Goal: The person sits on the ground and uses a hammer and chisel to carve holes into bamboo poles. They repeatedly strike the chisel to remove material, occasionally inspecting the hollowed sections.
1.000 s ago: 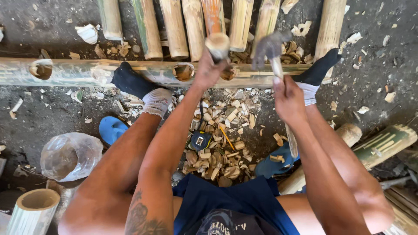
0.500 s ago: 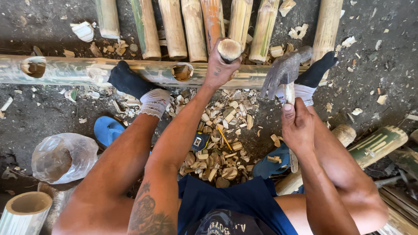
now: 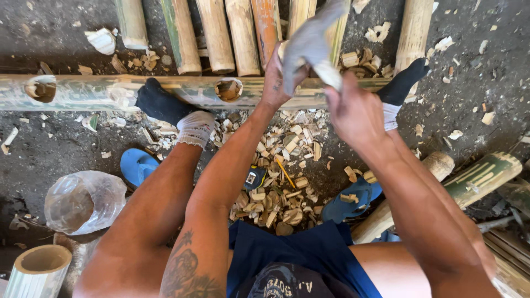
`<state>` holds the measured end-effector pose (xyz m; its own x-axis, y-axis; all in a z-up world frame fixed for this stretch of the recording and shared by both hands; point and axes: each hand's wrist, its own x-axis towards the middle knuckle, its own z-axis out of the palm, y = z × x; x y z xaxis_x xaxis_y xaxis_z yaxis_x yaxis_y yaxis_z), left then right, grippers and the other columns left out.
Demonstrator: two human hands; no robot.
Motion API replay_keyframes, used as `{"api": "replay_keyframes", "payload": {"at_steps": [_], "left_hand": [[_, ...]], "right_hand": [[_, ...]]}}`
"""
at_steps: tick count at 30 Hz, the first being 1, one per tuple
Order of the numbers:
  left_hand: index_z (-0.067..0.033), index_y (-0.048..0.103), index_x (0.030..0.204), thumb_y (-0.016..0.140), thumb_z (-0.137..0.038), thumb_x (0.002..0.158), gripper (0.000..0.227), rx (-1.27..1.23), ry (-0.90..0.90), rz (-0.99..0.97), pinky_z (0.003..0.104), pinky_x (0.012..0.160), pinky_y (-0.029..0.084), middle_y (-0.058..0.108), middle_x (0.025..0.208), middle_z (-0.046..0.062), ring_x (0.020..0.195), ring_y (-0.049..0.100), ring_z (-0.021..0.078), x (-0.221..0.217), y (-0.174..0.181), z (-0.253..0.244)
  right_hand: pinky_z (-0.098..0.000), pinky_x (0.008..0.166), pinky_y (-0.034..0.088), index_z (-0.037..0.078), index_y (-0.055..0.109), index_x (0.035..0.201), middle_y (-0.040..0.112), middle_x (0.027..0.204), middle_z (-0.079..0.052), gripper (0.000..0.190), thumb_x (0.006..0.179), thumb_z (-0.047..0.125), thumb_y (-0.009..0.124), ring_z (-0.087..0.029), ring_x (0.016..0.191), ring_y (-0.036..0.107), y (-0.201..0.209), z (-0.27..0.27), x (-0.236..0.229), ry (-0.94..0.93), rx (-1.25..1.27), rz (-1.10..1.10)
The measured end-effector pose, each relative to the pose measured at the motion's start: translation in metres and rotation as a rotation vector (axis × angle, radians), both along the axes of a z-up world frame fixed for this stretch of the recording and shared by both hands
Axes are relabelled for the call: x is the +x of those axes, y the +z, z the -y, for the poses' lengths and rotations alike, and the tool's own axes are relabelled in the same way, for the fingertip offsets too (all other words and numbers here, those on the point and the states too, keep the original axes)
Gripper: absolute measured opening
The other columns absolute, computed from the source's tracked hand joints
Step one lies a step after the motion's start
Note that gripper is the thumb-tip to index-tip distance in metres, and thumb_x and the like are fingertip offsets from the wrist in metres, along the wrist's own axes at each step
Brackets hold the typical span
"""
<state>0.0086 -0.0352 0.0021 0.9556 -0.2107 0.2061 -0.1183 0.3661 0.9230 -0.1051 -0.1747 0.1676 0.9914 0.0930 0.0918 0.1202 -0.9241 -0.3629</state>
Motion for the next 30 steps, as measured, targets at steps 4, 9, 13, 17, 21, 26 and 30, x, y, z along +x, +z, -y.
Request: {"api": "replay_keyframes", "payload": {"at_steps": [4, 9, 13, 17, 21, 26, 30], "left_hand": [[0.0004, 0.057, 0.132, 0.08, -0.007, 0.087, 0.051, 0.204, 0.089, 0.1, 0.035, 0.087, 0.064, 0.072, 0.115, 0.013, 0.101, 0.073, 0.0212, 0.011, 0.001, 0.006], [0.0038, 0.063, 0.128, 0.077, -0.01, 0.092, 0.041, 0.274, -0.021, -0.047, 0.034, 0.083, 0.065, 0.073, 0.112, 0.015, 0.096, 0.073, 0.0226, 0.014, -0.008, 0.02], [-0.0005, 0.046, 0.137, 0.074, -0.014, 0.088, 0.058, 0.354, -0.038, -0.112, 0.032, 0.082, 0.068, 0.066, 0.119, 0.012, 0.096, 0.074, 0.021, 0.011, -0.009, 0.017], [-0.0011, 0.036, 0.143, 0.081, -0.013, 0.086, 0.074, 0.126, 0.059, 0.098, 0.033, 0.09, 0.063, 0.064, 0.121, 0.016, 0.105, 0.069, 0.0222, 0.012, -0.018, 0.012], [-0.0012, 0.062, 0.141, 0.08, -0.017, 0.1, 0.047, 0.371, -0.066, -0.114, 0.034, 0.099, 0.066, 0.075, 0.127, 0.012, 0.113, 0.076, 0.0183, 0.013, -0.054, 0.012], [-0.0009, 0.054, 0.129, 0.083, -0.015, 0.092, 0.049, 0.353, 0.026, 0.15, 0.033, 0.088, 0.062, 0.067, 0.113, 0.008, 0.099, 0.068, 0.016, 0.013, -0.072, 0.01], [0.0017, 0.05, 0.129, 0.086, -0.011, 0.081, 0.061, 0.308, 0.074, 0.025, 0.031, 0.08, 0.058, 0.068, 0.109, 0.008, 0.093, 0.066, 0.0158, 0.016, -0.057, 0.014]], "right_hand": [[-0.0362, 0.033, 0.04, -0.002, 0.051, 0.105, 0.054, 0.052, -0.01, 0.041, 0.115, 0.036, 0.041, -0.023, 0.037, 0.052, 0.02, -0.001, 0.032, 0.022, 0.015, -0.129], [-0.0286, 0.044, 0.042, -0.004, 0.051, 0.113, 0.054, 0.065, -0.004, 0.044, 0.121, 0.037, 0.035, -0.013, 0.05, 0.056, 0.026, 0.012, 0.025, 0.144, 0.252, 0.263], [-0.0313, 0.03, 0.037, -0.007, 0.052, 0.109, 0.053, 0.061, -0.006, 0.048, 0.117, 0.038, 0.035, -0.016, 0.038, 0.049, 0.017, 0.0, 0.037, 0.074, 0.025, -0.032], [-0.0344, 0.032, 0.037, -0.003, 0.053, 0.103, 0.052, 0.055, -0.008, 0.05, 0.116, 0.042, 0.037, -0.02, 0.038, 0.048, 0.02, 0.001, 0.033, 0.068, -0.041, -0.081], [-0.0307, 0.044, 0.043, -0.004, 0.052, 0.11, 0.054, 0.066, -0.006, 0.05, 0.118, 0.042, 0.032, -0.016, 0.048, 0.054, 0.014, 0.013, 0.017, 0.174, 0.226, 0.247], [-0.0329, 0.033, 0.042, -0.004, 0.052, 0.107, 0.054, 0.061, -0.006, 0.054, 0.118, 0.046, 0.034, -0.019, 0.043, 0.055, -0.003, -0.003, 0.044, 0.1, -0.007, -0.139], [-0.0361, 0.04, 0.039, -0.003, 0.055, 0.107, 0.057, 0.06, -0.012, 0.051, 0.116, 0.045, 0.04, -0.026, 0.046, 0.053, 0.008, 0.004, 0.041, 0.075, -0.149, -0.034]]}}
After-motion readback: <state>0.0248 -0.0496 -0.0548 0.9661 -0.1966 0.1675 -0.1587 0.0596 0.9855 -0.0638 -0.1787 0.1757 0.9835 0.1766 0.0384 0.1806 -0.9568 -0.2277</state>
